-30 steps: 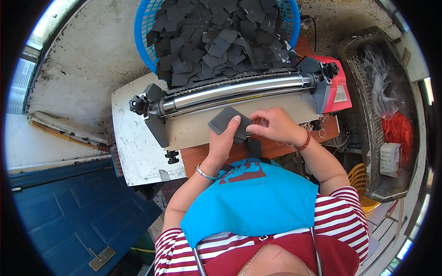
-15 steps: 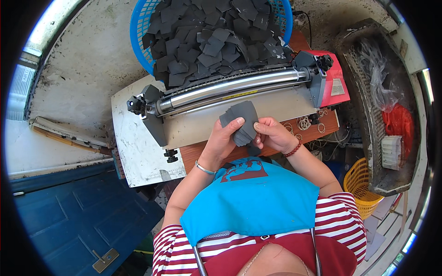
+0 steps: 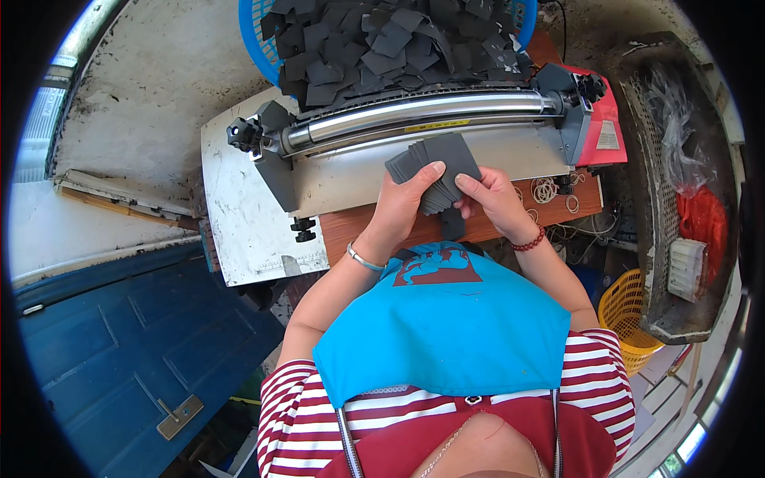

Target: The recorder is applying glue to small black leather or fabric shoe components using a roller machine and then stacking them.

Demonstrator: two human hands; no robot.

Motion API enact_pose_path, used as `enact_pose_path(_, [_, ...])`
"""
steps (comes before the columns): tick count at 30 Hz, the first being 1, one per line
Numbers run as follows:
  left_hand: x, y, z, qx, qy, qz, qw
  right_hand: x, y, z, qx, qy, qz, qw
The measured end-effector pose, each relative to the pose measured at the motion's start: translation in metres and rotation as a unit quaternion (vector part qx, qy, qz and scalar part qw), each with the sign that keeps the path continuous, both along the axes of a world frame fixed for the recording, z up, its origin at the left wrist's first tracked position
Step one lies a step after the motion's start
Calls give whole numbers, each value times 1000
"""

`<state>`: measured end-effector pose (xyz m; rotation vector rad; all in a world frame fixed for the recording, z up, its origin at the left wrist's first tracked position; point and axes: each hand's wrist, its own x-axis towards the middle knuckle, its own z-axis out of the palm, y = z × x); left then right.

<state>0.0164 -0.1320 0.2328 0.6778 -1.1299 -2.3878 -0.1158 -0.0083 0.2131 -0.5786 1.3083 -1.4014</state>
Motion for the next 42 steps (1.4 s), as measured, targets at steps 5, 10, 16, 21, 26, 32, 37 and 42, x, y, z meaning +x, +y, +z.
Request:
enact_pose_path(5, [4,0,-7,-70,-40,32,996,-2,-1,-5,18,216,-54,975])
enact_pose_path(10, [8,-5,-12,-55,-30,42,997,-9,2,-2,30,195,-51,979])
enact_pose_path(16, [15,-10,-18,-121,-74,50,989,-45,3,1,187,230,31,955])
enact_pose_path(21, [14,-11,-19,-84,-54,53,994,-44,-24,13,215,333,38,917])
enact_pose_path(26, [12,-11,-21,-91,-45,44,994,-29,-38,18,111,322,13,940])
enact_pose_path(32, [10,-9,-13,-70,-52,63,994,-23,-27,11,68,243,83,964])
enact_pose_path(37, [12,-11,-13,-66,-44,52,996,-30,-24,10,87,141,99,981])
enact_pose_path(42, [13,-12,-14,-53,-42,26,997,-34,-22,9,92,151,103,979])
